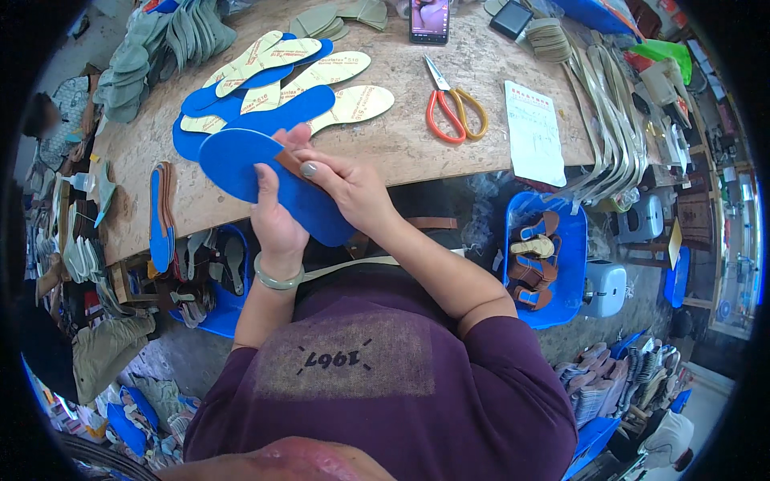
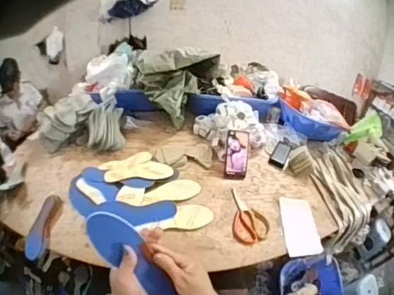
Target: The person assembles blue foam slippers by attaching brown straps to the soles. They pick up a blue sole, align a brown strap, and use scissors to trim the strap to the correct length. The process is repeated for multiple slippers, with the person handling the materials and tools directly.
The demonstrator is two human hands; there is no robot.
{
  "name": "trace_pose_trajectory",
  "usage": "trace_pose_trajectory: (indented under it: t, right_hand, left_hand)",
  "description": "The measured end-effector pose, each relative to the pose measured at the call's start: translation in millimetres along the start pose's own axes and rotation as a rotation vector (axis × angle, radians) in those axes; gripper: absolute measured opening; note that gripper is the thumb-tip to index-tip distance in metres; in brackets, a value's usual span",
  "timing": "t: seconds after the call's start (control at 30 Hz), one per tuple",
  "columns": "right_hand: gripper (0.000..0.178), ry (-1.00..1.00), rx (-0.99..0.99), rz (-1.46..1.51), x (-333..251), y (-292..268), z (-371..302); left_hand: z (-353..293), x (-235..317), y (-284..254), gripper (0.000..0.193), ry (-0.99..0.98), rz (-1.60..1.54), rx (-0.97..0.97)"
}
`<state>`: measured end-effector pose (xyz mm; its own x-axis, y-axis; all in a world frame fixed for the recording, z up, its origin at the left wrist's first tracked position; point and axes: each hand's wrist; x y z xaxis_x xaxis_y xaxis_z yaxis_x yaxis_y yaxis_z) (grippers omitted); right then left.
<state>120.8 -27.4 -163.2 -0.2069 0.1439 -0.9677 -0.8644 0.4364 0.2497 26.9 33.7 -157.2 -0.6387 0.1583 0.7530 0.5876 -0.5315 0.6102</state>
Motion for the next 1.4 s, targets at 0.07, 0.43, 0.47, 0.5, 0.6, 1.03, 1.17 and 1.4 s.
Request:
trace_pose_trajectory:
  t: [0.07,0.43,0.47,0.5,0.6,1.03,1.17,1.4]
  right_hand:
    - [0.023,0.050,0.018,-0.035,-4,-4,-8]
    - [0.014,-0.030,-0.083,-0.040,-6,7,-14]
    - [0.014,-0.030,-0.102,-0.039,-6,7,-15]
    - [0.014,-0.031,-0.121,-0.039,-6,8,-16]
    - [0.013,0.017,-0.117,-0.014,-7,12,-19]
    - [0.016,0.142,-0.226,-0.214,-19,11,-8]
    - [0.015,0.141,-0.174,-0.149,-15,13,2]
    - [0.017,0.070,-0.126,0.043,-10,6,1]
  left_hand:
    - [3,9,-8,0.053,0.005,0.052,-0.023]
    - [-2,33,-5,0.056,0.161,-0.080,0.010]
    - [-3,38,0,0.056,0.157,-0.051,0.047]
    - [-5,39,-2,0.056,0.155,-0.047,0.051]
    - [-7,42,-4,0.056,0.150,-0.031,0.063]
    - [-3,34,-8,0.050,0.167,0.000,-0.006]
    - [-1,23,0,0.048,0.110,0.109,0.091]
    - [1,26,-13,0.028,0.103,0.025,0.181]
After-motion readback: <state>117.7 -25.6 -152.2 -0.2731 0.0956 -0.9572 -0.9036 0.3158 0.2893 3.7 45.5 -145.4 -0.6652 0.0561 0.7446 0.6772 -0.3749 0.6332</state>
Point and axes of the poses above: each hand's wrist, its own z-axis towards the middle knuckle, its own y-axis out of the palm, x = y × z, and after that the axes turned 3 degrees about y, right-handed
